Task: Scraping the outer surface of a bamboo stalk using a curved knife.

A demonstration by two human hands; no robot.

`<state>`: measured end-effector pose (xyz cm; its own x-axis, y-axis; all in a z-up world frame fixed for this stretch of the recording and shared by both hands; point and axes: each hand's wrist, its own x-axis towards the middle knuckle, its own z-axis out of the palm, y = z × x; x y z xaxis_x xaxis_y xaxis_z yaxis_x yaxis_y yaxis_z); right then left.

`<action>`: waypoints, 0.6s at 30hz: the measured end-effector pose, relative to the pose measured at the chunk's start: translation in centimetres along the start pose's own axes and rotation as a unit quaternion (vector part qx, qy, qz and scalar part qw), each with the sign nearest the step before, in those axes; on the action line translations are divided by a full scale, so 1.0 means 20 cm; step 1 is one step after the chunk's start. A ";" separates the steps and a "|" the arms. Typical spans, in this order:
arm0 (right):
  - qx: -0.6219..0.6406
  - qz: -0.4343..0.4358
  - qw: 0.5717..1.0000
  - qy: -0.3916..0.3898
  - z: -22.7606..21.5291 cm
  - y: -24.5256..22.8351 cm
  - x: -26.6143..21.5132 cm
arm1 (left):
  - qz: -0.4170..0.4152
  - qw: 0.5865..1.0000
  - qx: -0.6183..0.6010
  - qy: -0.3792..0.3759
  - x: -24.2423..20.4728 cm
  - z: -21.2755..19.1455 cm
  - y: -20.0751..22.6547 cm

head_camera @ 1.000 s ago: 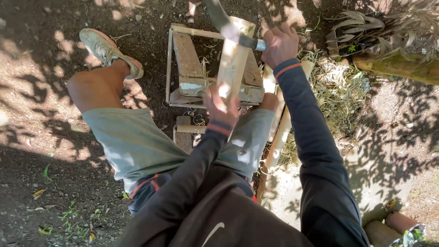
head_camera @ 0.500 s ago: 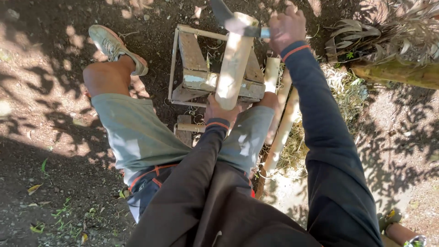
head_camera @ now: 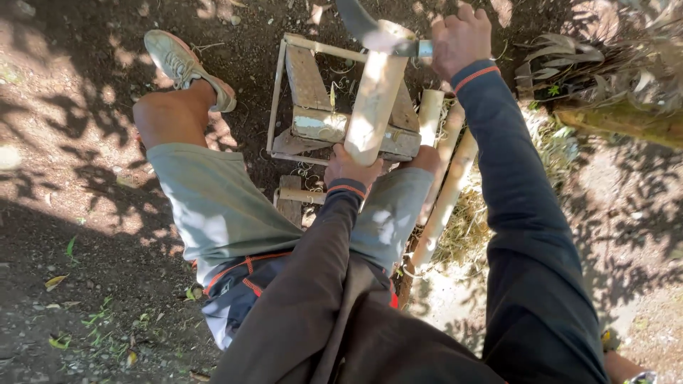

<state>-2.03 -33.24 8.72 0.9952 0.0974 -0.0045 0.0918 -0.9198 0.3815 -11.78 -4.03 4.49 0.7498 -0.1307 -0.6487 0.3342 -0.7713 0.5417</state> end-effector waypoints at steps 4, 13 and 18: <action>-0.021 -0.021 0.992 0.121 0.21 -0.05 -0.15 | 0.022 1.000 -0.012 0.005 0.01 0.01 0.00; 0.010 -0.108 0.994 -0.025 0.07 -0.02 -0.13 | 0.004 1.000 -0.017 -0.011 -0.01 -0.01 0.00; -0.017 -0.048 0.997 0.056 0.14 -0.07 -0.13 | 0.017 1.000 -0.006 -0.005 0.00 0.00 -0.01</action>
<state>-4.56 -33.23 5.70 0.9718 0.2280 0.0598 0.1837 -0.8913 0.4145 -11.77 -3.89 4.49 0.7547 -0.1627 -0.6356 0.3161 -0.7587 0.5696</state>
